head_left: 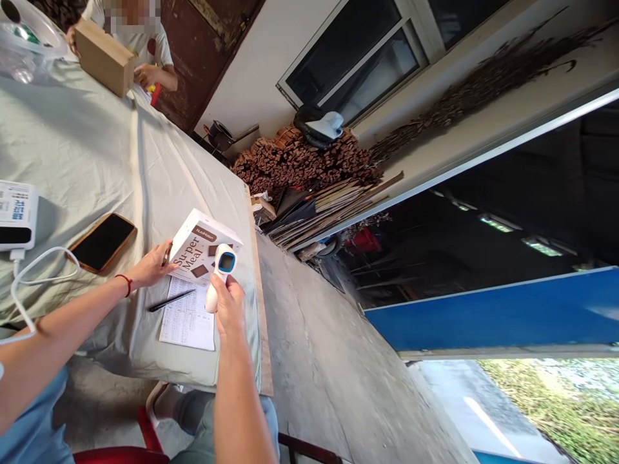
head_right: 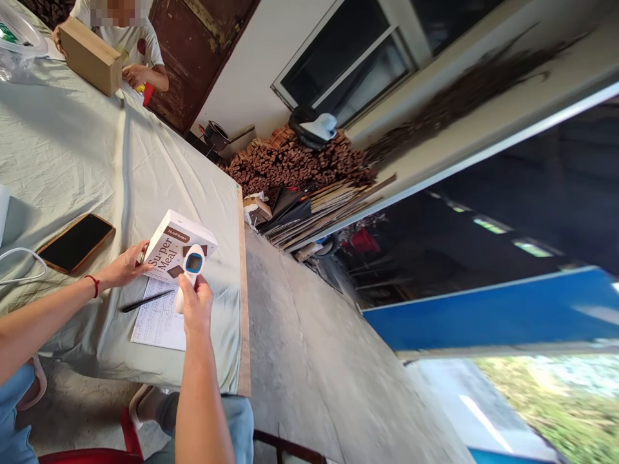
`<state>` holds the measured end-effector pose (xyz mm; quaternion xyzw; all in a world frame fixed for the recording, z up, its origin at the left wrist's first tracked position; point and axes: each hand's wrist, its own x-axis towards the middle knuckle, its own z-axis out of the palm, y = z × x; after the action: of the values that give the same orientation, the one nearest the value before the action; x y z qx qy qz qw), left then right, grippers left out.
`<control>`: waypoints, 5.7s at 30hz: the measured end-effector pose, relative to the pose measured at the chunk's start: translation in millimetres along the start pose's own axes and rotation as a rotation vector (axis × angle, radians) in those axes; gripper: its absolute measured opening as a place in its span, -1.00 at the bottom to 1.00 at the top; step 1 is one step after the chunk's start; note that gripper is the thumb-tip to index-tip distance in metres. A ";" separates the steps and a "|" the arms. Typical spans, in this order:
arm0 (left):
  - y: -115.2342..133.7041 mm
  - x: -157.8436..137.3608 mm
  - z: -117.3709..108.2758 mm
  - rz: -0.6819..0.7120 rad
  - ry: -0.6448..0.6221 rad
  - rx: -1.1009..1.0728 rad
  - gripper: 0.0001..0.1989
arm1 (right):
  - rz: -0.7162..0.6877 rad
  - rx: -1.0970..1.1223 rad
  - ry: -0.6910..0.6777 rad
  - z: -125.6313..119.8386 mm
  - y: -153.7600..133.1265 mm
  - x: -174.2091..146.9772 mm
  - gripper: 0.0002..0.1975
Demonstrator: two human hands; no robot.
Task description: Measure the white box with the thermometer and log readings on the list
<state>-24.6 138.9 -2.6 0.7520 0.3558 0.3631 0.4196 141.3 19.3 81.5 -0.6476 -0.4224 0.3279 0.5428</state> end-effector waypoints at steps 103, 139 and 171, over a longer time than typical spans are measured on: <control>103.0 -126.7 70.8 0.329 -0.674 0.886 -0.65 | -0.254 -0.433 0.298 -33.9 126.3 -83.7 -0.80; 92.5 -92.6 36.0 0.460 -0.412 0.615 -0.85 | -0.377 -0.571 0.438 -33.9 92.8 -35.3 -0.61; 31.1 -3.2 -9.2 -0.205 -0.098 -0.216 -0.55 | -0.124 0.056 0.076 10.3 23.9 34.6 -0.47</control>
<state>-26.7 127.4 27.8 0.6789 0.3688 0.3175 0.5498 151.6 53.6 57.2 -0.6168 -0.4313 0.2806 0.5956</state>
